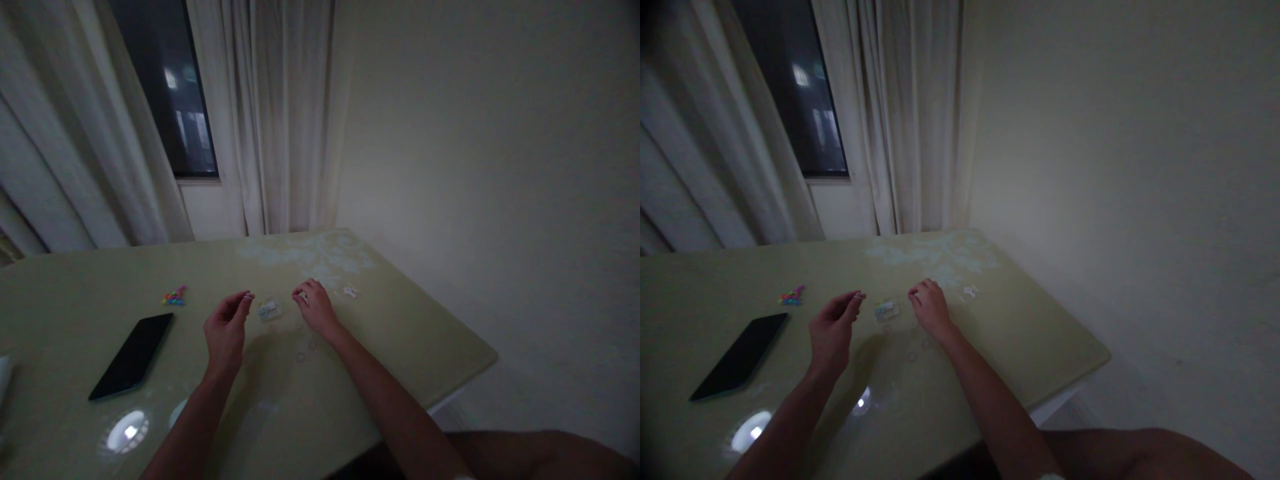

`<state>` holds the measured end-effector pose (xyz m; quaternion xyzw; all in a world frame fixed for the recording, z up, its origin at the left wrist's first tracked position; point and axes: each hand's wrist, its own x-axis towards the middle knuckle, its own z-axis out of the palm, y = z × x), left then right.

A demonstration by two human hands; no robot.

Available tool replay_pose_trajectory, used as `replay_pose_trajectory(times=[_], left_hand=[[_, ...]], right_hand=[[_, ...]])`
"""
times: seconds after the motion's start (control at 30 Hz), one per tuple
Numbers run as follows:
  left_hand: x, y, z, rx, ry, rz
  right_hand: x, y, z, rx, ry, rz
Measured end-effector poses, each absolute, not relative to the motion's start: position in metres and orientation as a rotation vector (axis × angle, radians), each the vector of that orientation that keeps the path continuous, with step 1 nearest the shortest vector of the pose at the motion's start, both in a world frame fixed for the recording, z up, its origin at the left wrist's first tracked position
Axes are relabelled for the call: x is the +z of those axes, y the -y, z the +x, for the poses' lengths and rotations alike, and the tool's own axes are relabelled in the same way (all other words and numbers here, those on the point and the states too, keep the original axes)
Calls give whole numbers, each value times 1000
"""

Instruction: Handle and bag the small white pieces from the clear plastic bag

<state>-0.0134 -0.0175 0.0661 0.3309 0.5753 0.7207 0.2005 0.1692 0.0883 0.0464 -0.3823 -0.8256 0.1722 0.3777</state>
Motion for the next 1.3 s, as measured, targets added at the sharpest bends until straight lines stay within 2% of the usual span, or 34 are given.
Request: replay_pose_trajectory(times=[0.13,0.27,0.5,0.6,0.7,0.97,1.3], left_hand=[[65,21,-3,1957,-1599,1034],[59,22,-1,1887,-1615,1125],[58,23,4,1730,-1619,1256],[55,23,8,1585,-1577,1364],[51,22,9,1499,-1546,1433],[42,21,14,1514,-1486,1498],[40,22,15,1538,-1499,1435]], right_hand=[[36,-78,199,521,2022,-1071],[32,-69,199,611,2184,-1017],[27,-61,196,301,2510,-997],[25,-63,194,296,2468,-992],[25,-67,192,434,2289,-982],[27,-64,183,1103,1976,-658],[29,-60,176,1282,1844,-659]])
